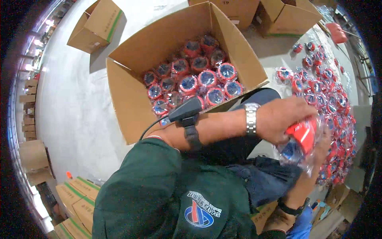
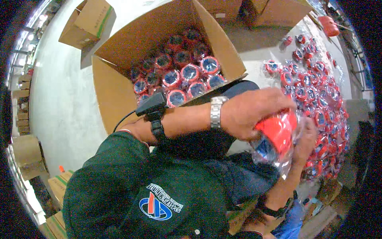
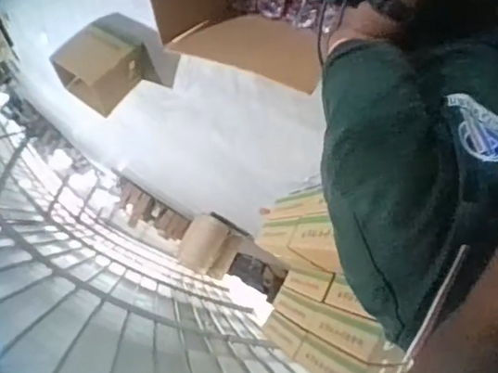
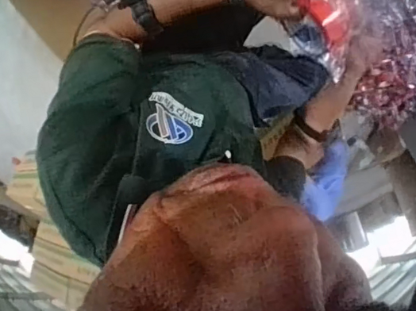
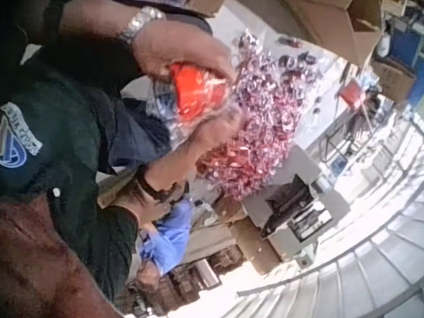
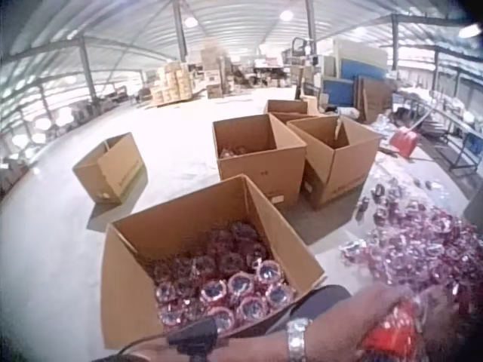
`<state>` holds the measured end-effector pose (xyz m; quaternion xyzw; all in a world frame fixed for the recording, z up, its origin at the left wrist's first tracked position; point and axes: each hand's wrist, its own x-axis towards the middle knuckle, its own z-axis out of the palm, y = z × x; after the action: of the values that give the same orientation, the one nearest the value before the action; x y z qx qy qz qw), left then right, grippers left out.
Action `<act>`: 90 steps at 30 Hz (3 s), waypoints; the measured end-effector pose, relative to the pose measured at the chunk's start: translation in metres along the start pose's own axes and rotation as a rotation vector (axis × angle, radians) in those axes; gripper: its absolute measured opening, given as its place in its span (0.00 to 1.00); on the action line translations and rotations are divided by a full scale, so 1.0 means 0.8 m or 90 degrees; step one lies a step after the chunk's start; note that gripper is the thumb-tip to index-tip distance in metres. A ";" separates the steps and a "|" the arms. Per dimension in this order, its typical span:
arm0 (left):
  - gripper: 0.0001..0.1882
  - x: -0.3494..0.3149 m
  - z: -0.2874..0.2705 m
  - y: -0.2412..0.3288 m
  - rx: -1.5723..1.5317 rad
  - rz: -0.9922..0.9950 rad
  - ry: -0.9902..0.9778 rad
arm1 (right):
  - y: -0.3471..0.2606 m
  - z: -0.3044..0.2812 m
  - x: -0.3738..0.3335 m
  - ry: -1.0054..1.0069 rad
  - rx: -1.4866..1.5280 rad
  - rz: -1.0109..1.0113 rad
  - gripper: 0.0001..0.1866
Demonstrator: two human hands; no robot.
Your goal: Packing red circular tape rolls into a cardboard box on the floor of a warehouse.
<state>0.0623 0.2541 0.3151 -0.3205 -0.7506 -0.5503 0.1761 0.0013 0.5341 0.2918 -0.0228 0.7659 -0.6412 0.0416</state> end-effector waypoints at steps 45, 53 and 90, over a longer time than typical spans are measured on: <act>0.32 -0.516 -0.411 -0.431 0.993 -0.686 0.052 | 0.321 -0.375 -0.103 0.122 -0.624 0.280 0.18; 0.17 -0.294 -0.345 -0.367 0.749 -0.685 0.121 | 0.337 -0.363 -0.129 0.244 -0.427 0.103 0.14; 0.25 0.049 0.510 -0.584 -0.510 -0.721 -0.049 | 0.474 -0.178 0.226 -0.067 -0.271 0.107 0.12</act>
<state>-0.2458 0.5601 -0.1290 0.0613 -0.5471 -0.7803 -0.2967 -0.1851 0.7245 -0.0629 -0.0007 0.8800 -0.4572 0.1289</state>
